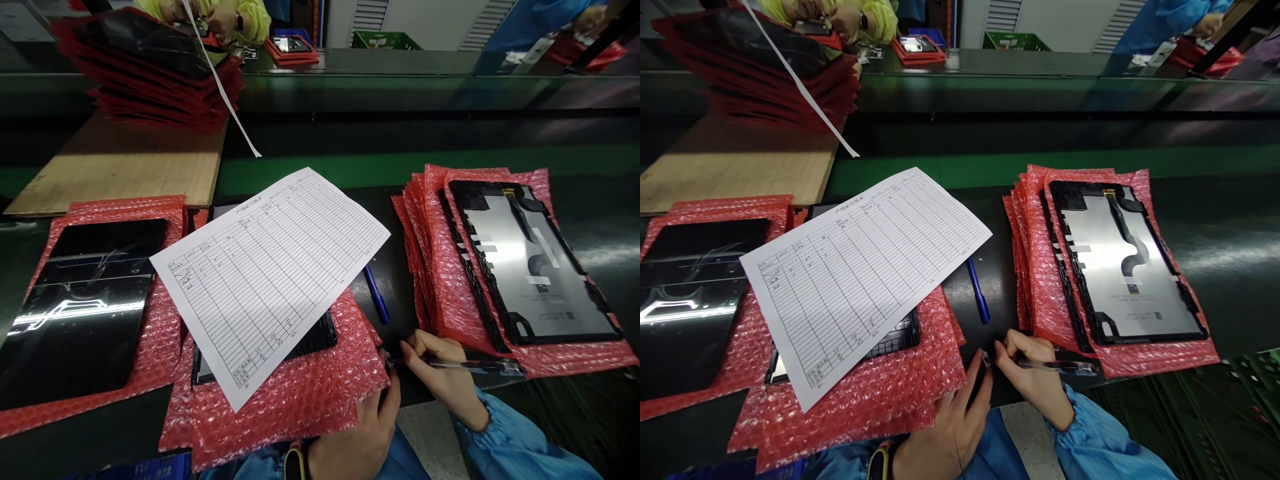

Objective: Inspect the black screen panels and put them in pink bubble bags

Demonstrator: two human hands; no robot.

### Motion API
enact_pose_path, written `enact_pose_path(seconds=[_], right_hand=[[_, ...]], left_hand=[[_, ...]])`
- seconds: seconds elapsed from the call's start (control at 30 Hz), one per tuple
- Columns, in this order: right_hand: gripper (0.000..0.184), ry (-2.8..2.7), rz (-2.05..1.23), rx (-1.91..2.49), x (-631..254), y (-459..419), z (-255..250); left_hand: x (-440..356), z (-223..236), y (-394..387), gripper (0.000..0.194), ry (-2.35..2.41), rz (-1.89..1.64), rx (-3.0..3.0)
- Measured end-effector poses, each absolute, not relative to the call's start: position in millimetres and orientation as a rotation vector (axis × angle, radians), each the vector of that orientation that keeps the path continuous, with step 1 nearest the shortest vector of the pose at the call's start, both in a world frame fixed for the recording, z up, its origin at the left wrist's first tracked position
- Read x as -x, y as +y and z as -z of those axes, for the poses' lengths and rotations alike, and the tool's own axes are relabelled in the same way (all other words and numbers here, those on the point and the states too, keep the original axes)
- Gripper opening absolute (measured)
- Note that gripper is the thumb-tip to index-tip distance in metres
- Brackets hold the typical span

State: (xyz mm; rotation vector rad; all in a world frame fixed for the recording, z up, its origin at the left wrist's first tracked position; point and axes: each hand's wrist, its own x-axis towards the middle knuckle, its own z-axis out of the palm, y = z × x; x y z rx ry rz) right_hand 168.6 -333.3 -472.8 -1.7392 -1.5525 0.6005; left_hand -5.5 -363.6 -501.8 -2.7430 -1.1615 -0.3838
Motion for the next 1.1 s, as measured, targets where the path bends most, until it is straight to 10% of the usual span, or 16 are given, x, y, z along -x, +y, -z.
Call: enact_pose_path(seconds=[1.1], right_hand=[[0.039, -1.437, -0.591, 1.74, -170.4, -337.2, 475.1]], left_hand=[[7.7, 502.9, -363.3, 0.046, -1.144, 0.397, 2.763]])
